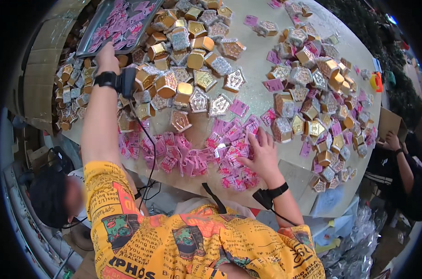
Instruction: The person repeatedly picks up small gold-colored items and pink packets from a table, places them into clear plastic bags, and sets the filled bags down. The process is repetitive and involves handling items one at a time.
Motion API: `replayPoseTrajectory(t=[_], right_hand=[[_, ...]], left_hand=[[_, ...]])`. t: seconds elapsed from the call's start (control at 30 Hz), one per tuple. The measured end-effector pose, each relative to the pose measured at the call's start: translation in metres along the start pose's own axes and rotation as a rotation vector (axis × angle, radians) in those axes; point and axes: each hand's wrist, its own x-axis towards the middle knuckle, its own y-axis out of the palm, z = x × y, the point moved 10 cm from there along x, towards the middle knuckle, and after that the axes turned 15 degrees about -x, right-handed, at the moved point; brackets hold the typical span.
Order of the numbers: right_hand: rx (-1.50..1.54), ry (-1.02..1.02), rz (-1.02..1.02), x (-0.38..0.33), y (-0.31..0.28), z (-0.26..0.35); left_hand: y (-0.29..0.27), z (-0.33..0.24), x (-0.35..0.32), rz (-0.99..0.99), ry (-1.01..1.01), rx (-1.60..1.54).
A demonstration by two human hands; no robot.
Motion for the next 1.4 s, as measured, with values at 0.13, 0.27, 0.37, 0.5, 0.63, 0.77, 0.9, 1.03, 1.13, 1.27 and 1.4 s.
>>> replayPoseTrajectory(t=[0.13,0.27,0.37,0.5,0.63,0.77,0.9,1.03,1.13,1.27,1.4], right_hand=[[0.006,-0.021,0.034,-0.003,0.007,0.012],[-0.033,0.011,-0.072,0.046,-0.012,0.008],[-0.087,-0.11,-0.092,0.083,-0.002,0.023],[-0.119,-0.112,0.219,0.083,0.036,0.032],[-0.209,-0.153,0.197,0.05,0.042,0.053],[-0.217,-0.212,0.192,0.025,0.051,0.071],[-0.102,-0.156,0.001,0.021,0.018,0.071],[0.284,0.05,-0.326,0.012,-0.04,0.025],[0.4,0.278,-0.405,-0.044,-0.056,-0.009],[0.317,0.456,-0.288,-0.129,-0.036,-0.029],[0.321,0.48,-0.145,-0.195,0.022,-0.004]], left_hand=[[0.036,-0.108,-0.186,0.278,0.718,0.352],[-0.001,-0.092,-0.358,0.764,0.908,0.496],[-0.044,-0.019,-0.43,1.08,0.736,0.696],[-0.08,0.042,-0.478,1.33,0.6,0.836],[-0.1,0.087,-0.476,1.354,0.679,0.952],[-0.107,0.087,-0.459,1.255,0.825,0.985],[-0.119,0.091,-0.439,1.231,0.832,0.958],[-0.117,0.061,-0.432,1.241,0.785,0.885],[-0.125,0.038,-0.444,1.21,0.764,0.793],[-0.123,0.03,-0.466,1.232,0.807,0.707],[-0.119,0.036,-0.471,1.183,0.818,0.731]])
